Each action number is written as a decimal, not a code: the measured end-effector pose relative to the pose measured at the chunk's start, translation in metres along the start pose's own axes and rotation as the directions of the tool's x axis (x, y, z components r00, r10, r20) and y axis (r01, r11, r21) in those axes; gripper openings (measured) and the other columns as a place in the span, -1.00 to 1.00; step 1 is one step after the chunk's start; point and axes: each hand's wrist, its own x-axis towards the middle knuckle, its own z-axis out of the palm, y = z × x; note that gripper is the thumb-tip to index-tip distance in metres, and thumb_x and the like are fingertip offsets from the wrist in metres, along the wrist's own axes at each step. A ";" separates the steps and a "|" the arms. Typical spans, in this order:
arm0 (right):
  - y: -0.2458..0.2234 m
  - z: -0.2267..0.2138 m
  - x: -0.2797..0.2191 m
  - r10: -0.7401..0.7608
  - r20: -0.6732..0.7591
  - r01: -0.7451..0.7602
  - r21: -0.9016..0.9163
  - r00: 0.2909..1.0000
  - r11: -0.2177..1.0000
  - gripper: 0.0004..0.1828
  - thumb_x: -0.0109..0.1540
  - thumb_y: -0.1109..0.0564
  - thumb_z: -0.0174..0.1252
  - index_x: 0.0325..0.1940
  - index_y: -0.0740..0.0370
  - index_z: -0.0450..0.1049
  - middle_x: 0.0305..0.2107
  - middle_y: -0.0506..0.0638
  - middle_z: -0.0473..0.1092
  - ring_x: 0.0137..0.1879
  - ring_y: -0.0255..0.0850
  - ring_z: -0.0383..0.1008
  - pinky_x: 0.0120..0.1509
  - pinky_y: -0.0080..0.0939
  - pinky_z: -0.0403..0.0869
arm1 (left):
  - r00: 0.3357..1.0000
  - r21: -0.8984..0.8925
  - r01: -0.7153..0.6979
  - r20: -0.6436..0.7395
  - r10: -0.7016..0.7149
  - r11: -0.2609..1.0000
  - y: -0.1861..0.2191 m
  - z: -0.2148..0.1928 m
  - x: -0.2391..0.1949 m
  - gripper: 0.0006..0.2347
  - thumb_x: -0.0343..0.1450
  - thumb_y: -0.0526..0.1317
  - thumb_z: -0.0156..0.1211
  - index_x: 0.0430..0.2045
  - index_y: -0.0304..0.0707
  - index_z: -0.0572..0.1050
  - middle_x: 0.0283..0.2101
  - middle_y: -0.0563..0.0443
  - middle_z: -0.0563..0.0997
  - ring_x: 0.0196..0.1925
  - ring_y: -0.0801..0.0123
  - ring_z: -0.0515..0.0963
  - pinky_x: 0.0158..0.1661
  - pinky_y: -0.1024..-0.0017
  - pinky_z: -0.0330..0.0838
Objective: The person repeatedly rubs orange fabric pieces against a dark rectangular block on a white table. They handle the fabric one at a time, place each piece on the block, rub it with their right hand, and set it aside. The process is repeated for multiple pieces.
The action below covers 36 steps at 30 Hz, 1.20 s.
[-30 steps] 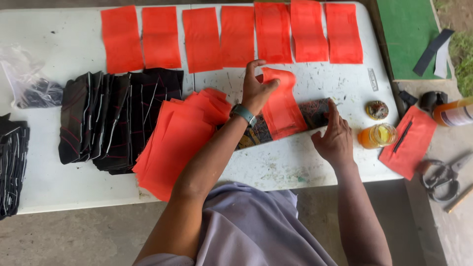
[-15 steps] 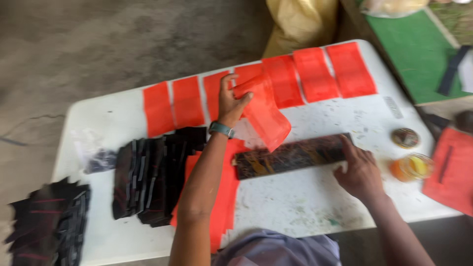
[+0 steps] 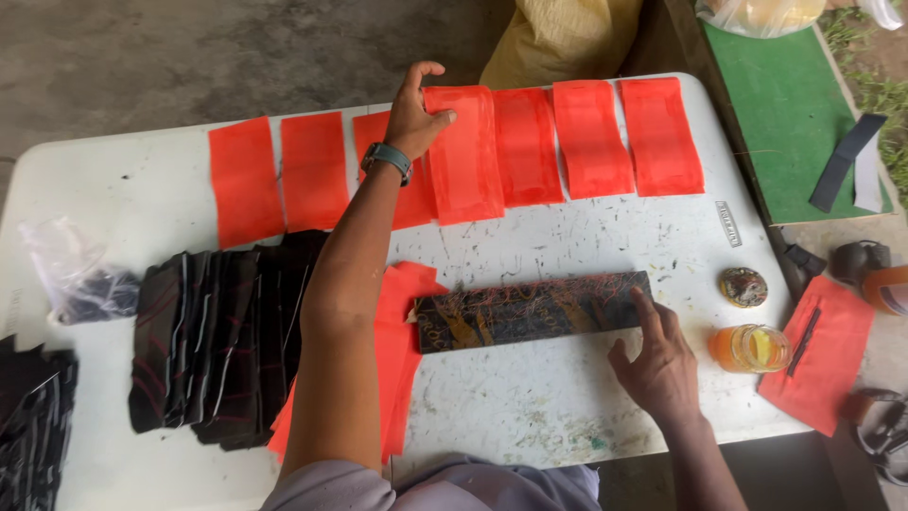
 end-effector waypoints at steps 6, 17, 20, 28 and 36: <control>-0.006 0.005 0.005 0.042 0.032 -0.039 -0.073 0.999 0.997 -0.21 0.10 0.13 0.24 0.44 0.11 0.24 0.10 0.22 0.35 0.13 0.14 0.49 0.15 0.08 0.52 | 0.999 0.227 0.032 -0.017 -0.029 0.973 -0.040 0.015 0.024 -0.35 0.27 -0.49 0.37 0.24 -0.04 0.23 0.26 -0.18 0.44 0.10 0.04 0.59 -0.04 0.26 0.59; -0.021 0.012 0.011 -0.113 -0.099 0.101 -0.119 0.989 0.988 -0.10 -0.02 0.05 0.34 0.39 0.23 0.23 0.33 0.36 0.14 0.45 0.25 0.10 0.46 0.29 0.16 | 0.978 0.437 0.028 -0.199 0.066 0.899 -0.054 0.009 0.024 -0.15 0.32 0.02 0.56 0.41 0.06 0.02 0.26 -0.19 0.22 0.11 0.04 0.56 -0.05 0.08 0.47; -0.046 0.024 0.014 -0.198 -0.044 0.200 0.024 0.979 0.980 -0.05 0.06 -0.08 0.29 0.44 0.32 0.15 0.30 0.34 0.18 0.47 0.24 0.09 0.50 0.32 0.06 | 0.966 0.400 -0.046 -0.216 0.142 0.915 -0.040 -0.004 0.007 -0.34 0.48 0.07 0.43 0.37 -0.06 0.15 0.23 -0.21 0.31 0.09 0.02 0.57 -0.04 0.12 0.51; -0.093 0.079 0.038 -0.383 0.210 0.348 0.184 0.900 0.919 -0.14 0.31 -0.32 0.00 0.59 0.11 0.06 0.25 0.09 0.38 0.45 0.13 0.23 0.57 0.45 -0.16 | 0.957 0.538 -0.265 0.045 0.287 0.800 0.043 -0.082 -0.127 -0.71 0.44 -0.11 0.41 -0.19 -0.38 0.53 -0.24 -0.19 0.65 -0.21 0.07 0.66 -0.18 0.17 0.54; -0.094 0.056 0.020 -0.451 0.001 0.434 0.278 0.892 0.857 -0.23 0.35 -0.07 0.21 0.57 0.26 0.16 0.33 0.30 0.33 0.45 0.12 0.30 0.52 0.20 0.22 | 0.997 0.738 0.072 -0.041 -0.062 0.671 0.108 -0.108 -0.327 -0.65 0.32 -0.05 0.49 -0.45 -0.41 0.50 -0.36 -0.27 0.57 -0.39 -0.09 0.57 -0.33 0.06 0.45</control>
